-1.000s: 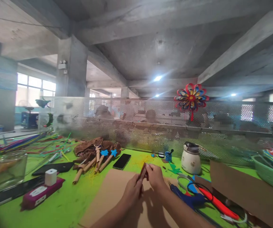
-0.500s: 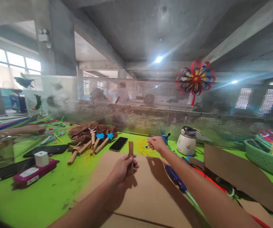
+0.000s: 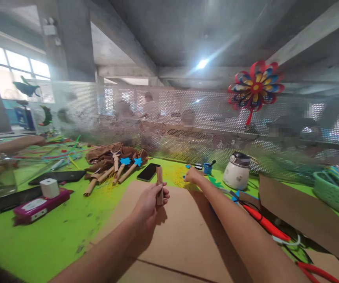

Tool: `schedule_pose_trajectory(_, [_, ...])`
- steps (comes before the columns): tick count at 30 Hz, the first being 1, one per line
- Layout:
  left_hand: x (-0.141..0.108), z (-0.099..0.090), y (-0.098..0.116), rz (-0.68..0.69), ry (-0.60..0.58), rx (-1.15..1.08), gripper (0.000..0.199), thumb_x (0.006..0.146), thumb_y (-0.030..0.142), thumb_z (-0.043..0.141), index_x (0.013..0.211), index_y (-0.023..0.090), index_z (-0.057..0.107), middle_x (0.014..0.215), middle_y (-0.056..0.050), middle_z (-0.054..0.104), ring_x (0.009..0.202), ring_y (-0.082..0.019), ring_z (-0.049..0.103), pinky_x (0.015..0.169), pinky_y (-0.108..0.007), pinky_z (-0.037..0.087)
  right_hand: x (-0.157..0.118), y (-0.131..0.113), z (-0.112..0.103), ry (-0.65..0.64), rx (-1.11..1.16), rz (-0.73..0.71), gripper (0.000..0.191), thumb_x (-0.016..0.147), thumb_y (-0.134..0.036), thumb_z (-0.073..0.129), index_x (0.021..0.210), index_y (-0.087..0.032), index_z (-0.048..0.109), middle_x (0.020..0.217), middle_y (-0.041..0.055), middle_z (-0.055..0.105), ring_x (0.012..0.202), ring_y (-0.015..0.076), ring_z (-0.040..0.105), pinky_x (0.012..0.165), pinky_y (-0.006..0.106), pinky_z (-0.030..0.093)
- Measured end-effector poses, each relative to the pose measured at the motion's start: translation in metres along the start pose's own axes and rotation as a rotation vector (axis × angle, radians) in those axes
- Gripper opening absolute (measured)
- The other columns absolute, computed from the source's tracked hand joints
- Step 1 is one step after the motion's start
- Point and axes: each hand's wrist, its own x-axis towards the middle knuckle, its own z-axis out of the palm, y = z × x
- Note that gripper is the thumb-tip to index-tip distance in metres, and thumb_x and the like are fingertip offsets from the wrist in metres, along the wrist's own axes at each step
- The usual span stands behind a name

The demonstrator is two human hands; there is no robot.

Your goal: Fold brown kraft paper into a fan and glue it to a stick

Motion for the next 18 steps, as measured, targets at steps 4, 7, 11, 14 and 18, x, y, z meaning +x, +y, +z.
schedule_pose_trajectory(4, [0.0,0.0,0.002,0.002,0.007,-0.002,0.013,0.083,0.019,0.046,0.09,0.011,0.052,0.061,0.0,0.055,0.051,-0.008,0.053,0.048,-0.018,0.041,0.0,-0.005,-0.009,-0.104,-0.031,0.123,0.031,0.085,-0.031,0.053,0.112,-0.016,0.055,0.117,0.0062,0.054,0.096,0.0212,0.056,0.077,0.037,0.049])
schedule_pose_trajectory(7, [0.0,0.0,0.002,-0.008,0.007,0.012,0.012,0.084,0.019,0.045,0.09,0.011,0.052,0.061,0.0,0.054,0.051,-0.008,0.053,0.048,-0.018,0.04,-0.001,-0.007,-0.02,-0.159,-0.051,0.178,0.031,0.085,-0.031,0.053,0.112,-0.016,0.054,0.116,0.0067,0.054,0.095,0.0205,0.056,0.077,0.037,0.049])
schedule_pose_trajectory(11, [-0.001,0.001,0.0,-0.024,-0.002,0.042,0.012,0.084,0.019,0.046,0.088,0.011,0.053,0.061,0.0,0.054,0.051,-0.008,0.053,0.048,-0.018,0.039,-0.003,-0.008,-0.029,-0.205,-0.044,0.193,0.03,0.086,-0.03,0.052,0.113,-0.016,0.053,0.115,0.0073,0.055,0.094,0.0189,0.057,0.076,0.037,0.05])
schedule_pose_trajectory(14, [-0.001,0.001,0.0,-0.041,-0.004,0.05,0.012,0.084,0.018,0.045,0.088,0.011,0.053,0.06,0.0,0.054,0.05,-0.008,0.053,0.047,-0.018,0.039,-0.005,-0.007,-0.031,-0.218,-0.003,0.165,0.021,0.083,-0.028,0.057,0.097,-0.012,0.061,0.093,0.0051,0.063,0.074,0.0133,0.06,0.064,0.029,0.051])
schedule_pose_trajectory(18, [0.0,0.0,0.0,-0.047,0.0,0.075,0.012,0.084,0.017,0.043,0.088,0.01,0.053,0.058,0.0,0.053,0.049,-0.008,0.053,0.047,-0.018,0.039,-0.005,-0.005,-0.037,-0.194,0.117,0.069,0.011,0.055,-0.017,0.075,0.058,-0.011,0.066,0.042,-0.0021,0.056,0.039,0.0076,0.047,0.038,0.019,0.034])
